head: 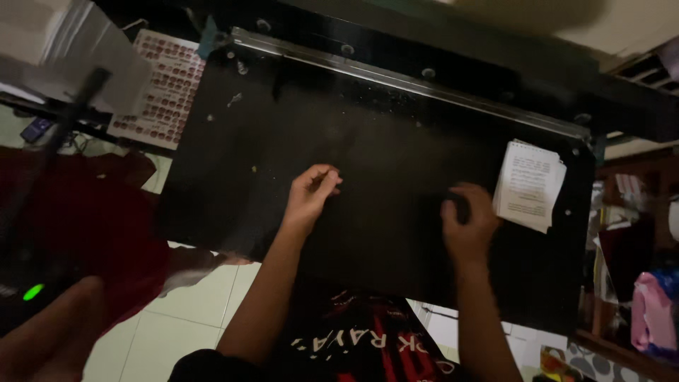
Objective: The person takes a stack of printed papers and places them into a binding machine. They align the papers, press down a lever to punch holes, and then remove the bound stack. This process is repeated for several stacks of documents.
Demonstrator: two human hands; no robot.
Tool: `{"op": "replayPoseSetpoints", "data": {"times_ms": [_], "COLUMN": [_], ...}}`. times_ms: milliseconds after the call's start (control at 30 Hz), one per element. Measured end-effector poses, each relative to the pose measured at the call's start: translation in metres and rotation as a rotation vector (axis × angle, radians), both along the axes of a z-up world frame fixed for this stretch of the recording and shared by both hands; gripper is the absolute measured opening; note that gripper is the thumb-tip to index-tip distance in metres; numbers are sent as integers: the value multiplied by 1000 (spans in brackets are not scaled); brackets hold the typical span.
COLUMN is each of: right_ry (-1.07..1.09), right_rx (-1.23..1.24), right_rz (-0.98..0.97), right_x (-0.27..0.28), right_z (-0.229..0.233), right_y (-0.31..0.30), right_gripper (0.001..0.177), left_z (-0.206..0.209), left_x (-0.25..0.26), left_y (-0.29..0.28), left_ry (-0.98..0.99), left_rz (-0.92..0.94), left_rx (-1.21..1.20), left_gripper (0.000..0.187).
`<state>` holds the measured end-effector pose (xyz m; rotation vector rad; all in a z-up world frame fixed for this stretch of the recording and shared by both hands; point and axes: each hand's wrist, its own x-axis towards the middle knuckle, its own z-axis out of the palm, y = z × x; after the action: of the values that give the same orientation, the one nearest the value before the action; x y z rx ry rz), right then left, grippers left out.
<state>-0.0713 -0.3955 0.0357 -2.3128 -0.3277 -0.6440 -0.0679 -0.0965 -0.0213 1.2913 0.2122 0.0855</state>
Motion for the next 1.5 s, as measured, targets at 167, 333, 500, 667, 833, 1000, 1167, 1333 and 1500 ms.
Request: {"op": "replayPoseSetpoints", "data": {"times_ms": [167,333,500,667,833,1000,1167,1333,1500], "right_ry": [197,225,329,372,363,416,359,285,342], "right_rx": [156,170,137,157,158,231,266,357,203], "right_rz": [137,261,391,462,413,471,488,575,650], "right_x": [-6,-4,0,11,22,41,59,76,86], "right_z": [8,-4,-8,4,12,31,27,29,22], "right_y": [54,78,93,118,162,227,287,336,364], "right_gripper": [14,13,9,9,9,6,5,7,6], "left_z": [17,37,39,29,74,48,83,84,102], "left_x": [-20,-46,-65,-59,-45,2,25,32,32], "left_y": [5,13,27,56,109,183,229,275,320], "left_ry": [5,49,27,24,37,-50,-40,-15,4], "left_rz": [47,164,282,334,348,329,362,401,479], "left_rx": [8,20,-41,5,32,118,96,104,188], "left_gripper": [24,22,22,19,20,16,9,9,6]}}
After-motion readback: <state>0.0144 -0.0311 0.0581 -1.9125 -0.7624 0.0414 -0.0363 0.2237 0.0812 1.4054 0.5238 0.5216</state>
